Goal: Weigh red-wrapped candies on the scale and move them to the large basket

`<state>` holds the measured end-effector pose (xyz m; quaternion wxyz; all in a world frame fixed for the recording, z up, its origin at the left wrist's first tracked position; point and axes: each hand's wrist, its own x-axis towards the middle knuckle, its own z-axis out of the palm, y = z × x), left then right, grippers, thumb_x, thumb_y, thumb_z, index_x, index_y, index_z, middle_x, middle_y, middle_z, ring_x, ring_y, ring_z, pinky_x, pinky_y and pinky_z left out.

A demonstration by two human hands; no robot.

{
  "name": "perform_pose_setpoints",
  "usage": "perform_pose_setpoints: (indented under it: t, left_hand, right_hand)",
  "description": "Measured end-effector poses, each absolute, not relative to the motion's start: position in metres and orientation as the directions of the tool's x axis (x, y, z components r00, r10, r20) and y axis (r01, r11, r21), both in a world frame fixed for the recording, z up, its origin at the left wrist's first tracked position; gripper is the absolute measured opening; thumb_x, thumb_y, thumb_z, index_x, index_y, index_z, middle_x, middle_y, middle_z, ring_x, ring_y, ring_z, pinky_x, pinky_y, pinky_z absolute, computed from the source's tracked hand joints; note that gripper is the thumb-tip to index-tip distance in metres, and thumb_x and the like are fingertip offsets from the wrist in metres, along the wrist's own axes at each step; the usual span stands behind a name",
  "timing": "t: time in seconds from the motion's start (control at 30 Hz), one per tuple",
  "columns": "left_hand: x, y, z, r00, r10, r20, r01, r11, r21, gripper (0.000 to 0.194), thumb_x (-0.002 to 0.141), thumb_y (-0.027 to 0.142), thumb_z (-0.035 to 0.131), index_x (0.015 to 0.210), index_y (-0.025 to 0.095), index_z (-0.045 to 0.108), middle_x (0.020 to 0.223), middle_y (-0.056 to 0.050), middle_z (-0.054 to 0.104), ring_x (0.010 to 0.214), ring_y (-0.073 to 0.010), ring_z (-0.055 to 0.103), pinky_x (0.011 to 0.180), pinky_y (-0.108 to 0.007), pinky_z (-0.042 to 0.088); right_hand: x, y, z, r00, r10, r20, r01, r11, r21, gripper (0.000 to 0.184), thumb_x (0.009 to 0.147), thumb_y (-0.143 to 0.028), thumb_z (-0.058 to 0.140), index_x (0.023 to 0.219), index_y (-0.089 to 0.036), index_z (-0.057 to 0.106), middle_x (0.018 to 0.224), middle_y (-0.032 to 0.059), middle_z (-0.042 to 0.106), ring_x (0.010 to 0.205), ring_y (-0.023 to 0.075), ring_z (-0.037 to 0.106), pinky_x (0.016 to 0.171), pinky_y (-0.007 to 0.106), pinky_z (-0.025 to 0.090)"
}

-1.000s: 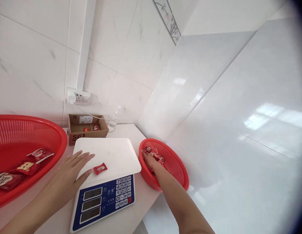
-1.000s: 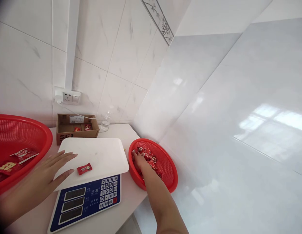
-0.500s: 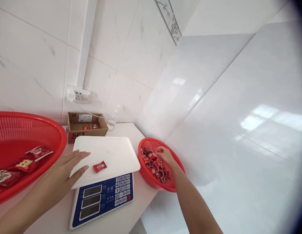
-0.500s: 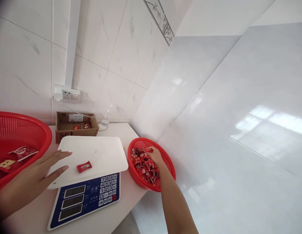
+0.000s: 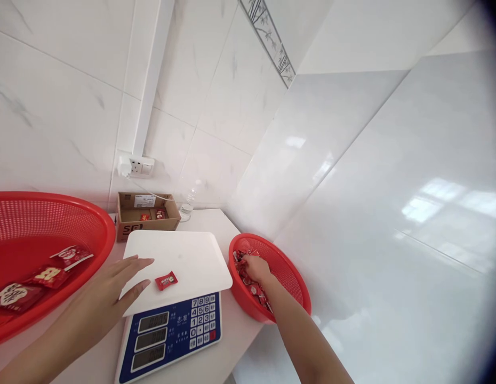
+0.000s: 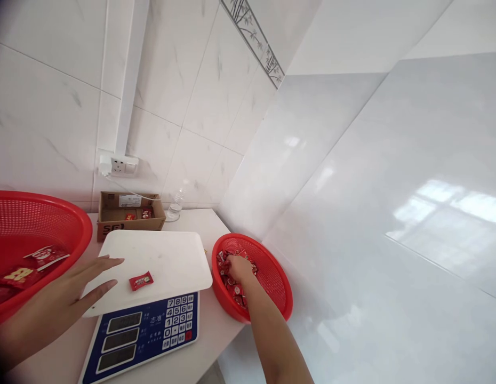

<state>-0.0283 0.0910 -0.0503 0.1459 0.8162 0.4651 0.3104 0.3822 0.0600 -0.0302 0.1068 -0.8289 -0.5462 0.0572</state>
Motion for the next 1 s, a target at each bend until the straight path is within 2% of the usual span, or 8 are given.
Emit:
perform_pose_setpoints:
  t: [0.07,0.2,0.3,0.4,0.57,0.7,0.8,1.0]
  left_hand:
    - [-0.029,0.091,-0.049,0.37,0.865,0.339,0.672,-0.501,0.545,0.052,0.085,0.06,0.039,0.127,0.034,0.054,0.133,-0.005,0.058,0.122,-0.0297,0.053,0.098,-0.047,0.047]
    - [-0.028,0.091,-0.047,0.368,0.876,0.311,0.672,-0.482,0.562,0.052,0.084,0.06,0.039,0.127,0.034,0.055,0.134,-0.004,0.057,0.124,-0.0295,0.052,0.1,-0.047,0.045]
    - [-0.028,0.088,-0.045,0.383,0.866,0.32,0.664,-0.499,0.557,0.051,0.084,0.059,0.04,0.126,0.034,0.055,0.133,-0.004,0.058,0.124,-0.0298,0.052,0.101,-0.047,0.045]
    - [-0.029,0.085,-0.04,0.387,0.873,0.297,0.672,-0.487,0.558,0.051,0.086,0.057,0.039,0.128,0.033,0.054,0.134,-0.005,0.057,0.125,-0.0297,0.051,0.1,-0.046,0.045]
    - [-0.031,0.08,-0.029,0.374,0.878,0.299,0.667,-0.479,0.571,0.049,0.088,0.055,0.039,0.128,0.031,0.055,0.133,-0.007,0.057,0.125,-0.0287,0.051,0.099,-0.046,0.045]
    - [-0.033,0.078,-0.024,0.38,0.877,0.294,0.665,-0.48,0.573,0.048,0.088,0.054,0.039,0.127,0.031,0.055,0.133,-0.006,0.058,0.125,-0.0283,0.051,0.1,-0.046,0.045]
    - [-0.035,0.077,-0.021,0.368,0.888,0.277,0.661,-0.459,0.594,0.048,0.088,0.054,0.04,0.127,0.031,0.055,0.135,-0.005,0.057,0.127,-0.0283,0.049,0.102,-0.046,0.043]
    - [-0.028,0.07,-0.011,0.369,0.911,0.186,0.55,-0.375,0.746,0.054,0.086,0.059,0.04,0.13,0.03,0.051,0.13,-0.005,0.06,0.119,-0.026,0.055,0.097,-0.041,0.047]
  right_hand:
    - [0.391,0.06,-0.017,0.449,0.889,0.089,0.849,-0.394,-0.353,0.01,0.079,-0.021,0.059,0.086,-0.021,0.066,0.085,0.0054,0.069,0.085,0.0223,0.063,0.077,0.034,0.044]
    - [0.397,0.059,0.014,0.572,0.797,0.191,0.691,-0.344,-0.635,0.021,0.079,-0.03,0.053,0.092,-0.018,0.063,0.094,0.0085,0.07,0.09,0.0244,0.063,0.078,0.034,0.045]
    - [0.382,0.062,0.03,0.586,0.797,0.145,0.521,-0.233,-0.821,0.032,0.079,-0.038,0.052,0.1,-0.016,0.06,0.1,0.01,0.07,0.09,0.0226,0.065,0.075,0.032,0.049]
    - [0.35,0.069,0.033,0.516,0.856,0.04,0.338,-0.16,-0.927,0.032,0.077,-0.041,0.058,0.1,-0.018,0.058,0.098,0.0089,0.071,0.085,0.0202,0.067,0.07,0.03,0.052]
    - [0.289,0.089,0.017,0.378,0.919,-0.114,0.156,-0.185,-0.97,0.023,0.069,-0.032,0.069,0.085,-0.018,0.062,0.084,0.0058,0.07,0.072,0.0162,0.066,0.061,0.025,0.049]
    - [0.264,0.105,0.008,0.373,0.917,-0.141,0.106,-0.193,-0.975,0.025,0.068,-0.028,0.072,0.09,-0.019,0.063,0.083,0.003,0.067,0.066,0.0123,0.063,0.058,0.023,0.046]
    - [0.256,0.107,0.01,0.363,0.921,-0.143,0.072,-0.181,-0.981,0.025,0.071,-0.031,0.071,0.091,-0.02,0.062,0.082,0.0014,0.066,0.066,0.0109,0.061,0.058,0.022,0.045]
    - [0.223,0.081,0.017,0.08,0.972,-0.22,0.006,-0.222,-0.975,0.038,0.059,-0.04,0.079,0.086,-0.018,0.064,0.075,0.0016,0.066,0.065,0.0124,0.06,0.058,0.024,0.044]
